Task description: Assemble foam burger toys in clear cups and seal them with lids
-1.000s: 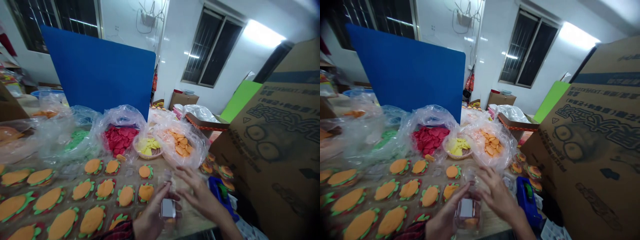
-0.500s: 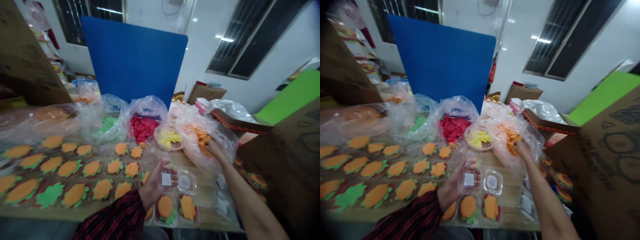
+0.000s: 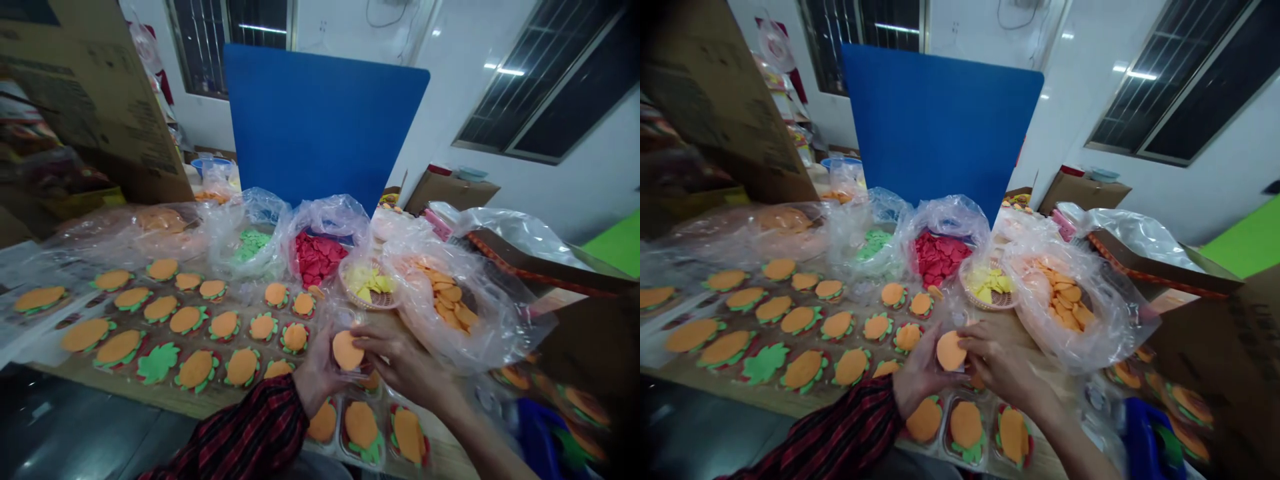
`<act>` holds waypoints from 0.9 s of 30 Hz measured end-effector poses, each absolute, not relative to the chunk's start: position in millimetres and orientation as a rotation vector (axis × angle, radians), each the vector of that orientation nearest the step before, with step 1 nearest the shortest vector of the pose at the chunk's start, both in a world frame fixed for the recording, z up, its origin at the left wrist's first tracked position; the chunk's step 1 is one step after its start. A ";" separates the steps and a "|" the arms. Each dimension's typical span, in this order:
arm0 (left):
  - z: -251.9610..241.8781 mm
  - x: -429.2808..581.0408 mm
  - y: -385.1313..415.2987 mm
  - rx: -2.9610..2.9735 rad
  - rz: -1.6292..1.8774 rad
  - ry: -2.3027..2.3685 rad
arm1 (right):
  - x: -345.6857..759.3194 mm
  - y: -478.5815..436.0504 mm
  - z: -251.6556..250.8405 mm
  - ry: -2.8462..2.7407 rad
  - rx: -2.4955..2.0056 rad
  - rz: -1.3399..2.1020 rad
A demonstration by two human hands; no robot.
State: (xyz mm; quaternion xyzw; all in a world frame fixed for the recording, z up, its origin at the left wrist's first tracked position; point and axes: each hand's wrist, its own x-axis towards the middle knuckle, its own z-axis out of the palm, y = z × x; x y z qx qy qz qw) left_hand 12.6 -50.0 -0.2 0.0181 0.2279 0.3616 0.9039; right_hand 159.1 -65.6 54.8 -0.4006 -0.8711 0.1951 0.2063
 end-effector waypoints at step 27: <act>-8.0 -48.6 -26.6 0.195 1.047 0.678 | 160.4 25.7 50.5 -2.185 -1.517 0.452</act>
